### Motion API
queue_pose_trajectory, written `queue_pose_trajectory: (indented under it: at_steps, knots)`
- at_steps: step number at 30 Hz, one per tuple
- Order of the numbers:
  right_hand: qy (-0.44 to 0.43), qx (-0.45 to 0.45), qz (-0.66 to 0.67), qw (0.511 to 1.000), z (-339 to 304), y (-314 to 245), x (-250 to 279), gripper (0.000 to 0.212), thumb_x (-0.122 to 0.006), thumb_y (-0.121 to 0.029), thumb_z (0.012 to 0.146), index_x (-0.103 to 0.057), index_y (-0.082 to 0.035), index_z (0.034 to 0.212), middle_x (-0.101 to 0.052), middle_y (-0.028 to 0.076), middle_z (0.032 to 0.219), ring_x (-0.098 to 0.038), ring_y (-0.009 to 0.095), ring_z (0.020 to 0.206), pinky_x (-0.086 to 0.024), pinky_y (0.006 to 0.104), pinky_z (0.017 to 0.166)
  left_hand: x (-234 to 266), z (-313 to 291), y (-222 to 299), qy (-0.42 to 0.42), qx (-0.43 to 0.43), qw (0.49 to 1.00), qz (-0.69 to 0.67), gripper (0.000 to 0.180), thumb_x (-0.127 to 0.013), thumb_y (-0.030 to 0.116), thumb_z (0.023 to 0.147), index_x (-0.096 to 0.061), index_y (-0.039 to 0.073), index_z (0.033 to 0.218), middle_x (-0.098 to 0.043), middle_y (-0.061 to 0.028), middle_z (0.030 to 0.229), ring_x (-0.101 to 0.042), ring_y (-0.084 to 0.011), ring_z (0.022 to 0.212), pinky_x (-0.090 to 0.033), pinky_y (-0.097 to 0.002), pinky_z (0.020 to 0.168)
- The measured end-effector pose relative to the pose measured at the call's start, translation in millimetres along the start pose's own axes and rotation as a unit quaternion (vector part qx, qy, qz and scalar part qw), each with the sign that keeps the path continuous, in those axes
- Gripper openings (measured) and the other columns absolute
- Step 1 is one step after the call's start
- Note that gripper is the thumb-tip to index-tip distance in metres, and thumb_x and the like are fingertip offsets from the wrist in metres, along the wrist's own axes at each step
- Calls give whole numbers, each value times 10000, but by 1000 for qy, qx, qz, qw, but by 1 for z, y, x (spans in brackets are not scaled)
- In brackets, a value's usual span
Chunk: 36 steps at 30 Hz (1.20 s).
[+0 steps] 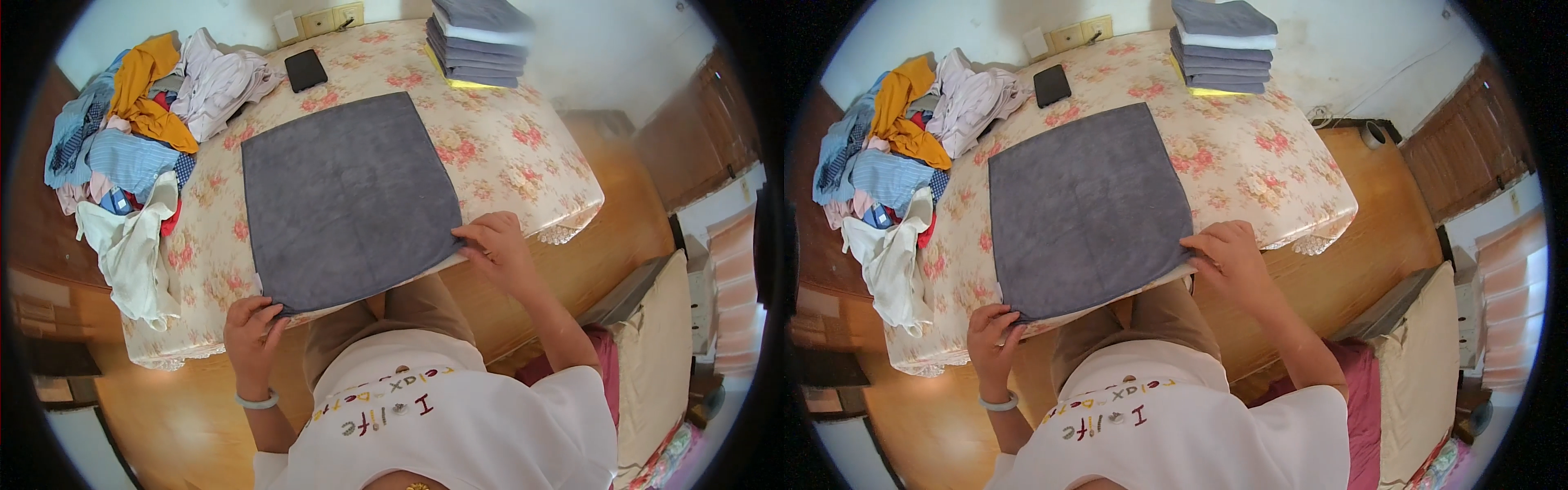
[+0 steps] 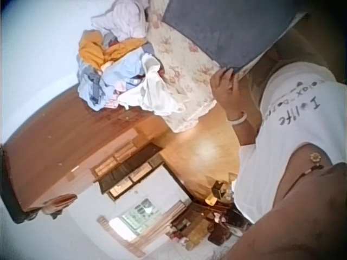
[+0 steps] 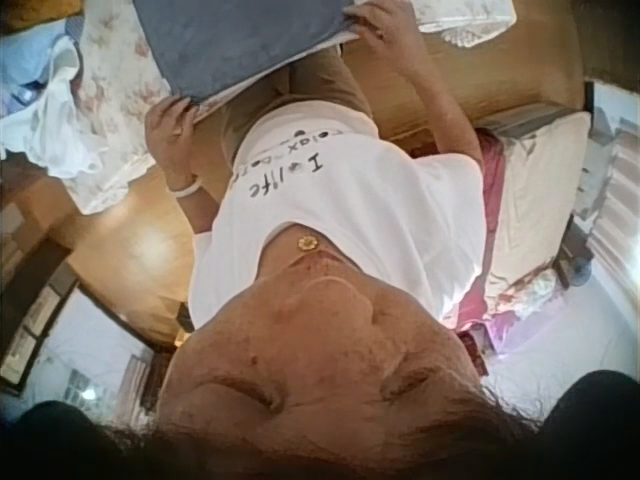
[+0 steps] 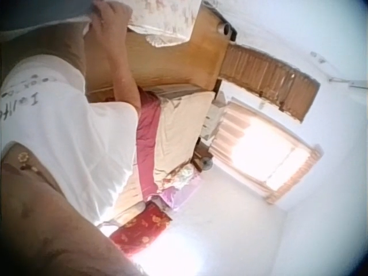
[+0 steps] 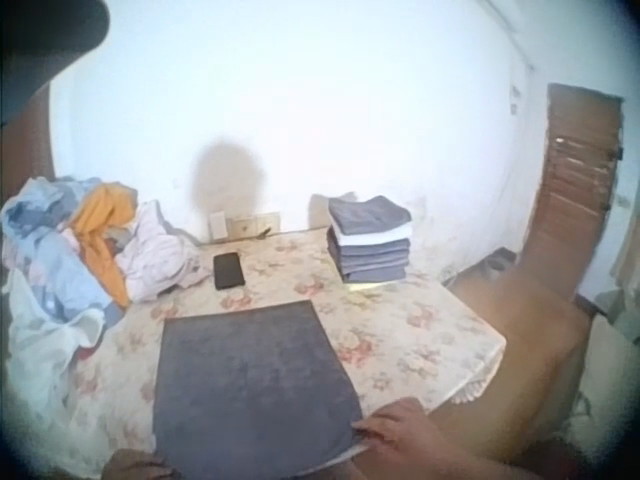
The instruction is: The person picks up a grey garment from a pile on a table, spreads it flat on a floral tablecloth, folds it multiple times into a rectangular shape, and places it on top of a stack of folded clothes.
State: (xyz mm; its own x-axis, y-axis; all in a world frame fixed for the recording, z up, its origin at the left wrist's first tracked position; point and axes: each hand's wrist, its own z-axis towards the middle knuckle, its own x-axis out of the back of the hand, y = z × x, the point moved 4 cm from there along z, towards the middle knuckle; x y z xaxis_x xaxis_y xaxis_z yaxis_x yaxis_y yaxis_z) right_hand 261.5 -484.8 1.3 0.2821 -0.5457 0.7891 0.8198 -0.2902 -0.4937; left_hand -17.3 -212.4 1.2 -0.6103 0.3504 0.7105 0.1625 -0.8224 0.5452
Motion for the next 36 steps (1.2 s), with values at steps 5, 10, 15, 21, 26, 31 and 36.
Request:
queue_pose_trajectory:
  at_steps: [5,10,15,21,26,31,36]
  knots:
    - [16,32,-8,999,17,-4,9,187,-692,-98,813,-660,-84,998,-613,77,902,-578,240,876,-396,390,884,3,-2,-5,-16,-8,1000,24,167,-735,4,738,-677,37,891,-632,-97,950,-603,-281,890,-492,-361,759]
    - [-34,-102,172,979,27,6,6,179,-664,-73,858,-622,-40,1029,-607,110,888,-597,264,796,-475,344,665,1,-1,-12,-5,29,999,-13,149,-689,-7,775,-647,33,913,-620,-112,923,-600,-283,835,-488,-356,703]
    - [-53,-76,155,984,26,14,5,266,-689,-75,842,-621,-65,1099,-600,101,888,-591,248,788,-475,327,677,1,6,-11,4,12,1000,13,105,-657,17,811,-633,30,913,-606,-119,894,-588,-285,812,-475,-362,694]
    - [-71,-47,134,987,16,5,-1,361,-710,-48,812,-609,-83,1157,-586,72,885,-569,199,741,-475,307,649,1,9,-12,-5,13,1000,22,84,-654,45,822,-633,37,903,-600,-120,885,-579,-299,836,-461,-376,745]
    - [-8,-18,88,996,14,7,-2,351,-669,20,809,-604,-81,1139,-585,77,885,-544,200,689,-463,299,623,4,14,-13,6,-2,1000,4,97,-675,59,807,-642,33,894,-597,-113,883,-577,-297,849,-462,-378,760]
    - [11,-13,69,997,17,0,2,296,-614,50,816,-612,-71,1086,-603,104,915,-571,248,725,-467,323,651,7,12,-9,-22,52,998,-3,134,-715,24,747,-661,39,869,-605,-105,914,-573,-288,855,-463,-380,774]
    - [-14,14,63,998,12,1,3,219,-605,31,819,-628,-68,1013,-636,108,976,-624,307,877,-504,381,735,12,11,-15,-48,73,996,36,214,-720,-26,678,-666,45,873,-629,-93,1002,-595,-303,936,-476,-403,841]
